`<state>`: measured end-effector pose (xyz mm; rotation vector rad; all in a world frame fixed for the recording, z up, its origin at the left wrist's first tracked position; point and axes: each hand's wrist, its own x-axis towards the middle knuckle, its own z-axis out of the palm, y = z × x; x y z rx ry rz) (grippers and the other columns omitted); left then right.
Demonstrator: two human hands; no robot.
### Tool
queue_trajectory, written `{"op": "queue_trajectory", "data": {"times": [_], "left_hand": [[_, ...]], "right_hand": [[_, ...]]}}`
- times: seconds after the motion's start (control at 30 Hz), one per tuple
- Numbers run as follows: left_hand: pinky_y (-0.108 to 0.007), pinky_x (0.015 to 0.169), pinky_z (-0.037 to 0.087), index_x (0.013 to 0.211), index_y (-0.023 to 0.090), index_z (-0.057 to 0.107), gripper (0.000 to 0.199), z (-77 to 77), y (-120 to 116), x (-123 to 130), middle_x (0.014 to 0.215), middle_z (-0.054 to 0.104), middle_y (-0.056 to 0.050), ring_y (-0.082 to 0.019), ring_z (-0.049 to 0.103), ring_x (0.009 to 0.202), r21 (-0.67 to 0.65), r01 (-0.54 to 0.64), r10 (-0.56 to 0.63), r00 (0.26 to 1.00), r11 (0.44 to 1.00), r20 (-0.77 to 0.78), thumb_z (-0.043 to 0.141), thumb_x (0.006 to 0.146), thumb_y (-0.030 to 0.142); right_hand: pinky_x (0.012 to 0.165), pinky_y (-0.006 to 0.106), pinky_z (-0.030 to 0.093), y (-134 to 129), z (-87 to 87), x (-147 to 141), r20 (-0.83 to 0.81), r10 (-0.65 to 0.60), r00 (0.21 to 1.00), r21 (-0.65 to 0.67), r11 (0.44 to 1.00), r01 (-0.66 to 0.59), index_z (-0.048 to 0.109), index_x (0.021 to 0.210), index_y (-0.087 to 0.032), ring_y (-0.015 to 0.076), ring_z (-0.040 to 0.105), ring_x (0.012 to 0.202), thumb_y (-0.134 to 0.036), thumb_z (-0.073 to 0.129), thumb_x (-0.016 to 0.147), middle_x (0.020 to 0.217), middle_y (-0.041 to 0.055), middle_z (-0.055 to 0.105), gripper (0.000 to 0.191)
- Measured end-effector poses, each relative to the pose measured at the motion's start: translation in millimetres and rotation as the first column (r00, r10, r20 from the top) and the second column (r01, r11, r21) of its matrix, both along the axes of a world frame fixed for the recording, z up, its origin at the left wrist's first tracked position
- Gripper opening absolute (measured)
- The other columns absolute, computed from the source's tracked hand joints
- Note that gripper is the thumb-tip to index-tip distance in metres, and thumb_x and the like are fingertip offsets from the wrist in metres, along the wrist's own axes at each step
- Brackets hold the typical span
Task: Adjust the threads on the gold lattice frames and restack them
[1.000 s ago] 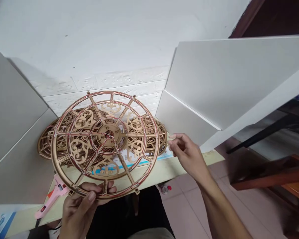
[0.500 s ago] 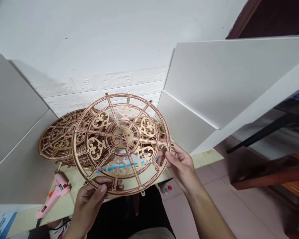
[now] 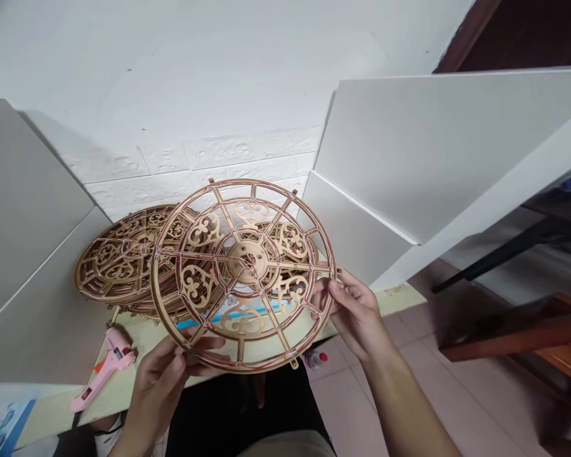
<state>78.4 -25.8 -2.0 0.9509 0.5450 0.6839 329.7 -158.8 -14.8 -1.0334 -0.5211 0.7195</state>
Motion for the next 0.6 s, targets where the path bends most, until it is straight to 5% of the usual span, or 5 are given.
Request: {"op": "queue_trajectory", "data": {"times": [0.3,0.6], "left_hand": [[-0.031,0.069,0.060,0.101,0.024,0.074,0.027,-12.8,7.0,-5.9,0.091,0.075,-0.010,-0.026,0.070,0.089,0.041,0.081,-0.079,0.994,0.996,-0.070,0.072,0.078,0.038],[-0.032,0.070,0.059,0.087,0.020,0.076,0.026,0.1,1.2,1.6,0.077,0.075,-0.009,-0.024,0.071,0.075,0.019,0.023,-0.022,0.999,1.000,-0.050,0.080,0.070,0.039]], "right_hand": [[0.048,0.019,0.050,0.4,1.1,1.8,0.004,-0.010,1.000,0.000,1.000,0.010,0.071,0.101,-0.028,0.0102,0.058,0.055,-0.037,0.077,0.073,0.066,-0.0023,0.060,0.030],[0.051,0.022,0.051,-1.5,-3.2,5.4,-0.008,0.010,1.000,-0.008,1.000,-0.010,0.070,0.100,-0.028,0.0112,0.058,0.055,-0.037,0.078,0.072,0.068,-0.0014,0.061,0.031]]}}
